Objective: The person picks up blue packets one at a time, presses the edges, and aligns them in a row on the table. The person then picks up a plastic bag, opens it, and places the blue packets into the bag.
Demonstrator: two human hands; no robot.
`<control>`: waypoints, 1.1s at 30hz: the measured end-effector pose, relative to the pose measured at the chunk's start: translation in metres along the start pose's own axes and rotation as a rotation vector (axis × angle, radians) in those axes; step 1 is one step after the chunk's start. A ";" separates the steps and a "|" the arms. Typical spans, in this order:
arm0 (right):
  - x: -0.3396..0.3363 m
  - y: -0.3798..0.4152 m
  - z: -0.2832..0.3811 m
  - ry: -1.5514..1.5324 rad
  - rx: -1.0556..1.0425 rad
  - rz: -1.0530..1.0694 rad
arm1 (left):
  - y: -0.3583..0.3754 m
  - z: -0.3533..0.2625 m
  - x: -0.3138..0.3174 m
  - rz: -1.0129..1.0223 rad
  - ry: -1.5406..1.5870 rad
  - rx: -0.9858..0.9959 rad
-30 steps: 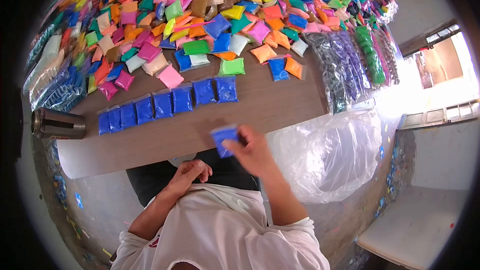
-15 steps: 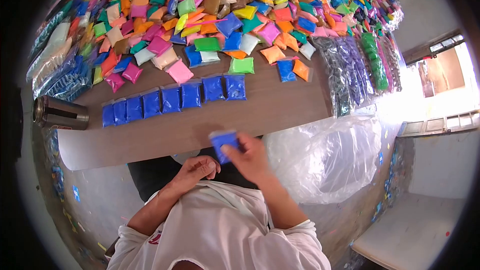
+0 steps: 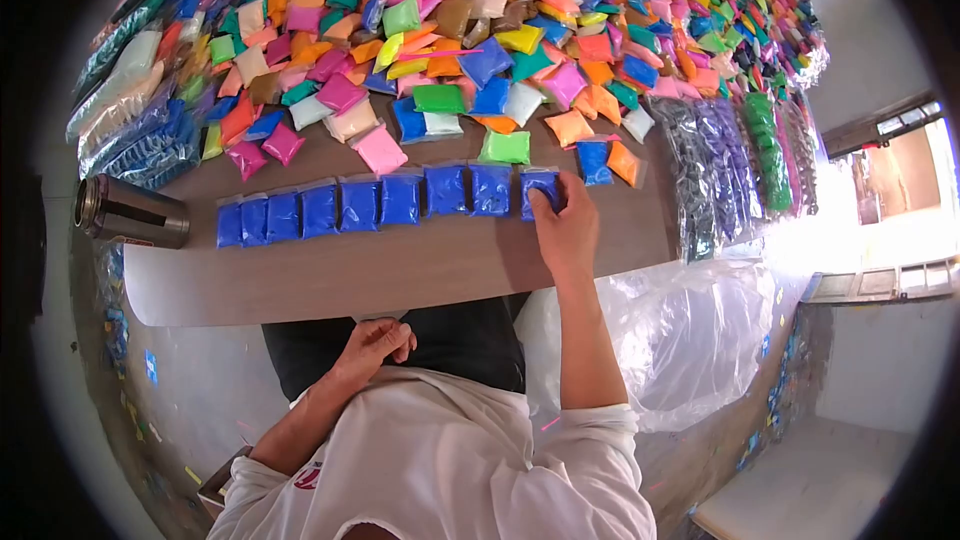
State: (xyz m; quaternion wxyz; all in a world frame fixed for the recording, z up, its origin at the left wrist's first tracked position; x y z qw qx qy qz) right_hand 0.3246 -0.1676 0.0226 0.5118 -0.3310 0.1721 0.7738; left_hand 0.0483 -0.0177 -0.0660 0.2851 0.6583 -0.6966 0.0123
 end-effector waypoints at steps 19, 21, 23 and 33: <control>0.007 -0.001 0.007 -0.084 -0.157 0.018 | -0.017 0.068 -0.068 -0.326 0.245 -0.186; 0.008 0.000 0.017 0.037 -0.255 -0.049 | -0.019 0.067 -0.068 -0.328 0.234 -0.203; 0.013 0.002 0.031 0.122 -0.287 -0.063 | -0.018 0.064 -0.068 -0.331 0.233 -0.211; 0.029 0.004 0.044 0.234 -0.329 -0.031 | -0.021 0.064 -0.069 -0.309 0.245 -0.092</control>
Point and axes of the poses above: each hand's wrist, its own y-axis away from the middle knuckle, its own x-axis out of the palm, z = x × y, the point moved 4 cm from there along -y, towards the middle knuckle, and after that the axes turned 13 degrees about z, right-handed, at the moved point
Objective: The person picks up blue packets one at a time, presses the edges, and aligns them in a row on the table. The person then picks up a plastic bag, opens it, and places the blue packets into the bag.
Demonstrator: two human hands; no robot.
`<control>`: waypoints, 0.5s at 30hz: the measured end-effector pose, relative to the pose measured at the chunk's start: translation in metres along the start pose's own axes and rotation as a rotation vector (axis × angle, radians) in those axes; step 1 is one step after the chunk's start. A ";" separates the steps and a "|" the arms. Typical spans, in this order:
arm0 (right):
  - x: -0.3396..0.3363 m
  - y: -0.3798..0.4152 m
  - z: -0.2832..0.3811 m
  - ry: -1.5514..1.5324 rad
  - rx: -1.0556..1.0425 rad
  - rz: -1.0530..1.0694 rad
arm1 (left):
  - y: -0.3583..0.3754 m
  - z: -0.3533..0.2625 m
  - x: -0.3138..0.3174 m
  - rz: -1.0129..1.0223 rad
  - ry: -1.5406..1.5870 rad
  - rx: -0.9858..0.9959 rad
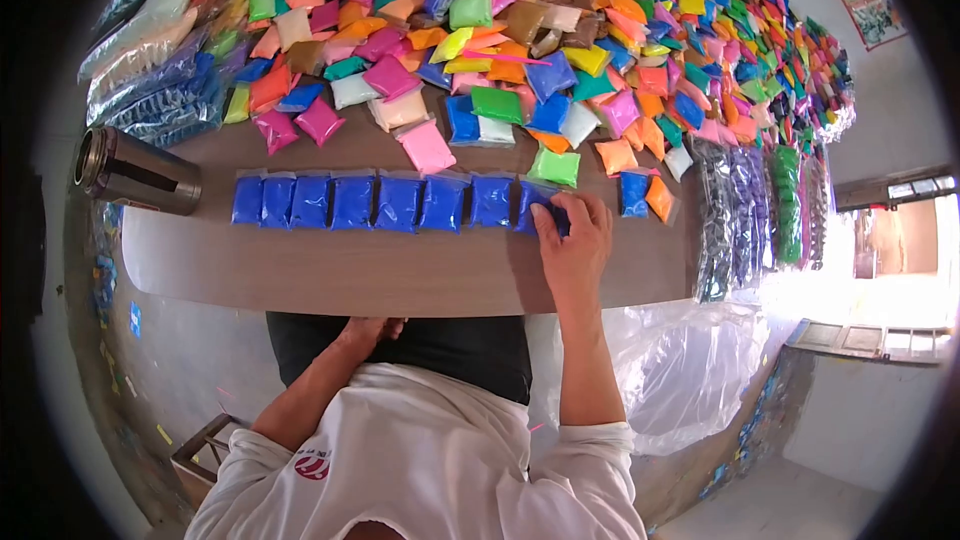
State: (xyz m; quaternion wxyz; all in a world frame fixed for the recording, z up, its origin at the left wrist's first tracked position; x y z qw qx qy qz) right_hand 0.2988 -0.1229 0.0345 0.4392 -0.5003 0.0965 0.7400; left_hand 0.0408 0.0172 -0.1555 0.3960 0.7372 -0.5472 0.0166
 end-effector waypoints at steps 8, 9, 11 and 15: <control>0.028 -0.003 0.070 -0.116 -0.126 0.102 | 0.001 0.005 -0.003 0.026 0.038 0.015; 0.035 -0.003 0.073 -0.060 -0.158 0.127 | 0.001 0.005 -0.004 0.029 0.044 0.020; 0.043 -0.001 0.078 0.049 -0.201 0.160 | 0.000 0.006 -0.005 0.040 0.051 0.022; 0.040 -0.002 0.080 0.012 -0.176 0.147 | -0.001 0.009 -0.006 0.038 0.042 0.012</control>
Point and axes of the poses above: each hand's wrist, its own y-axis away from the middle knuckle, its own x-axis out of the palm, z = x × y, the point moved 4 cm from there along -y, towards the middle knuckle, and after that the axes turned 13 degrees about z, right-handed, at the moved point
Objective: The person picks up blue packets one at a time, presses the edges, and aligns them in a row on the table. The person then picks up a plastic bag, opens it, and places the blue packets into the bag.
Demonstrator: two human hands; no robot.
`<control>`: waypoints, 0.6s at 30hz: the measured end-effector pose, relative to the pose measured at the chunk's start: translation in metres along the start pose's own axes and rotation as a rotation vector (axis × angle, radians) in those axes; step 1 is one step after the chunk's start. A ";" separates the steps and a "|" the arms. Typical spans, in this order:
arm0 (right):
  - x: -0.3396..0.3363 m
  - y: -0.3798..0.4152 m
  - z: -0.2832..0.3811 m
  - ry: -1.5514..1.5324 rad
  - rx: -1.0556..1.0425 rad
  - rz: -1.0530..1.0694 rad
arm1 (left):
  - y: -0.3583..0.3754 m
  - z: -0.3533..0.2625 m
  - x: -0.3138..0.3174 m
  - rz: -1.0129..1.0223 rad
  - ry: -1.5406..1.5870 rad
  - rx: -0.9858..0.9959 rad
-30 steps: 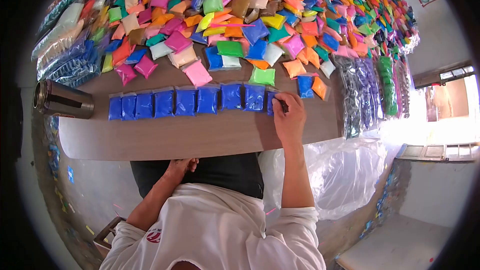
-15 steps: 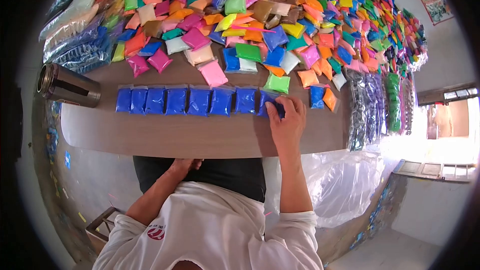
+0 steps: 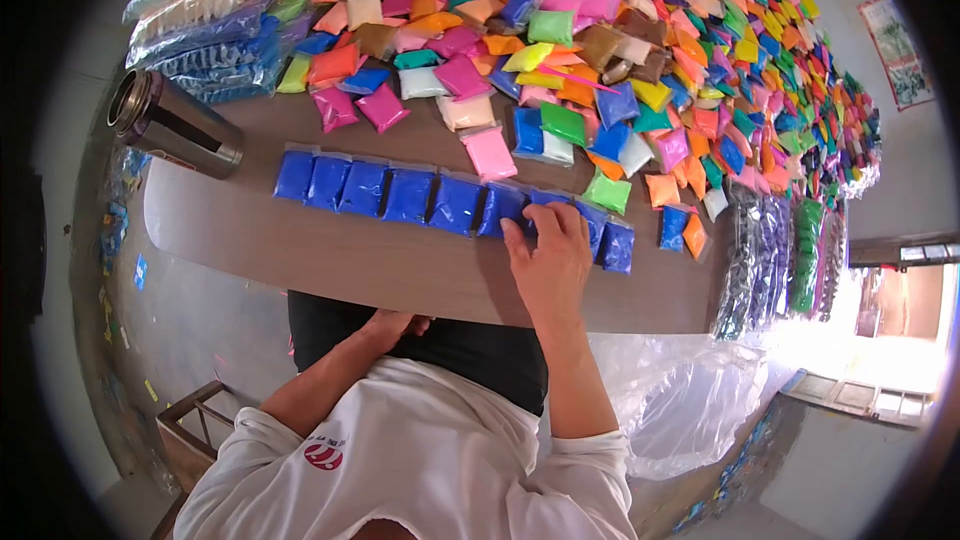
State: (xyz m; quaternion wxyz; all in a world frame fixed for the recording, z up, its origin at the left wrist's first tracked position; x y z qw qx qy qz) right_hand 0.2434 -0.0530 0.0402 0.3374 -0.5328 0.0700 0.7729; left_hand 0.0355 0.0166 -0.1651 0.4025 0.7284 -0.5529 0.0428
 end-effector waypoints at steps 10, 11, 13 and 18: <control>0.030 -0.029 0.074 -0.176 -0.167 0.081 | -0.001 -0.007 0.005 0.013 -0.035 0.017; 0.036 -0.031 0.079 -0.177 -0.186 0.095 | 0.000 -0.007 0.004 0.018 -0.030 0.033; 0.049 -0.032 0.078 -0.122 -0.177 0.143 | 0.001 -0.007 0.002 0.029 -0.021 0.065; 0.048 -0.034 0.081 -0.090 -0.158 0.201 | 0.001 -0.011 0.001 0.034 -0.035 0.105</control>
Point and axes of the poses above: each hand's wrist, its own y-axis away from the middle knuckle, its own x-axis out of the palm, z = x × y, the point moved 4 cm from there along -y, towards the middle knuckle, and after that the axes turned 13 degrees about z, right-handed, at the moved point
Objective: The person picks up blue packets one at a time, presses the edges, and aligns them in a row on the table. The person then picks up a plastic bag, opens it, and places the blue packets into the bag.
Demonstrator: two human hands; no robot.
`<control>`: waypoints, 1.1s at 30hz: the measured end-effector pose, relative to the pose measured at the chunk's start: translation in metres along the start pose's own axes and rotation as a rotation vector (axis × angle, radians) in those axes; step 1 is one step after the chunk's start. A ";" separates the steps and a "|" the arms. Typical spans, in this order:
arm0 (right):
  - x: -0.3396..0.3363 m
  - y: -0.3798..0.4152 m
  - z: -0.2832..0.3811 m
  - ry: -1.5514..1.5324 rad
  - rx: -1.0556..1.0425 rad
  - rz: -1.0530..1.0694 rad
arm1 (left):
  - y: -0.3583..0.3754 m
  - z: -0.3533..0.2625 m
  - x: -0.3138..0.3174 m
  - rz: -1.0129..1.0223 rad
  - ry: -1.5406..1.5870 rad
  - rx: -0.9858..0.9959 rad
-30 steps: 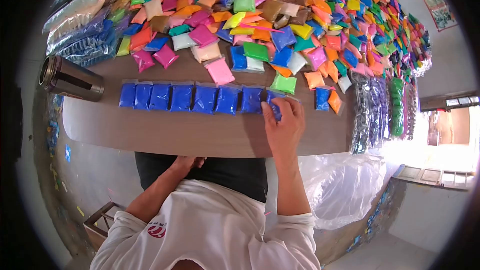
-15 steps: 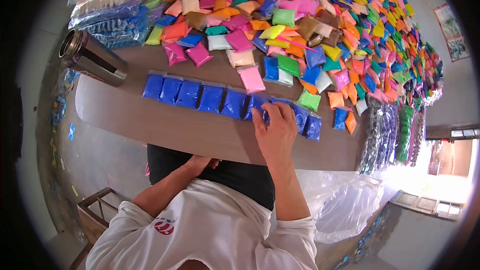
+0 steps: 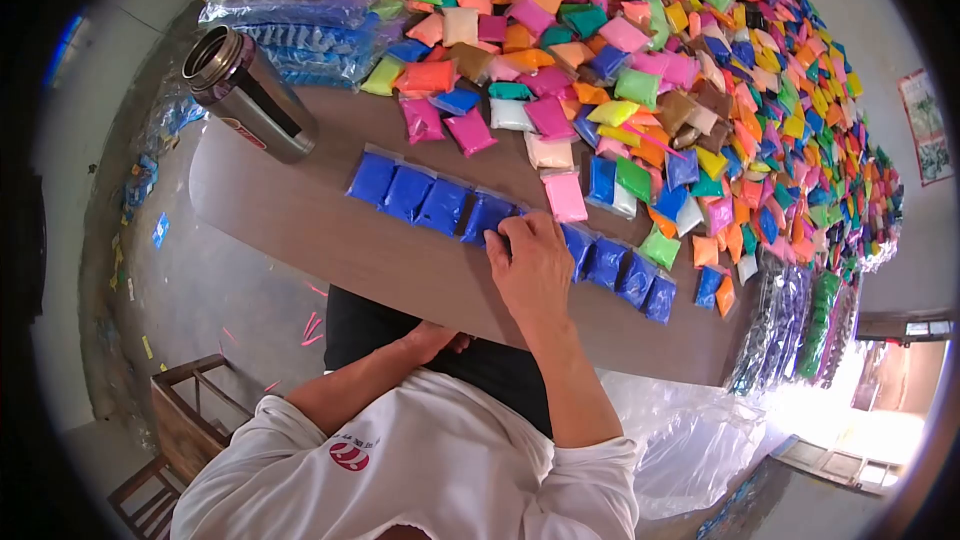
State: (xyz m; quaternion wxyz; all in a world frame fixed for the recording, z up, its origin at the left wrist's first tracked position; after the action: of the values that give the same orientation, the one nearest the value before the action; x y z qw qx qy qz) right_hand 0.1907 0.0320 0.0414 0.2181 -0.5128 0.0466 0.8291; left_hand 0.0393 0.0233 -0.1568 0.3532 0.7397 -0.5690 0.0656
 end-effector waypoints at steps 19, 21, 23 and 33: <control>0.057 -0.053 0.066 -0.042 -0.176 0.113 | -0.003 0.009 -0.007 0.014 0.136 -0.038; 0.057 -0.052 0.065 -0.047 -0.188 0.093 | -0.004 0.013 -0.007 0.031 0.172 -0.040; 0.057 -0.051 0.065 -0.056 -0.192 0.074 | -0.002 0.018 -0.006 0.009 0.205 -0.055; 0.030 -0.016 0.052 -0.235 -0.287 -0.081 | 0.010 0.023 -0.007 -0.073 0.233 -0.080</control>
State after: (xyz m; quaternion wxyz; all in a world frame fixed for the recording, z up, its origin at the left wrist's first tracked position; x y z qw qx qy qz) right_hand 0.1427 0.0711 0.0417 0.1799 -0.4399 -0.1184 0.8719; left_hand 0.0212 0.0146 -0.1729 0.4483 0.7325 -0.4992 0.1156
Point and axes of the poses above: each hand's wrist, its own y-axis away from the middle knuckle, its own x-axis out of the palm, z = x × y, the point moved 4 cm from there along -y, towards the middle knuckle, and after that the axes turned 13 degrees about z, right-handed, at the moved point
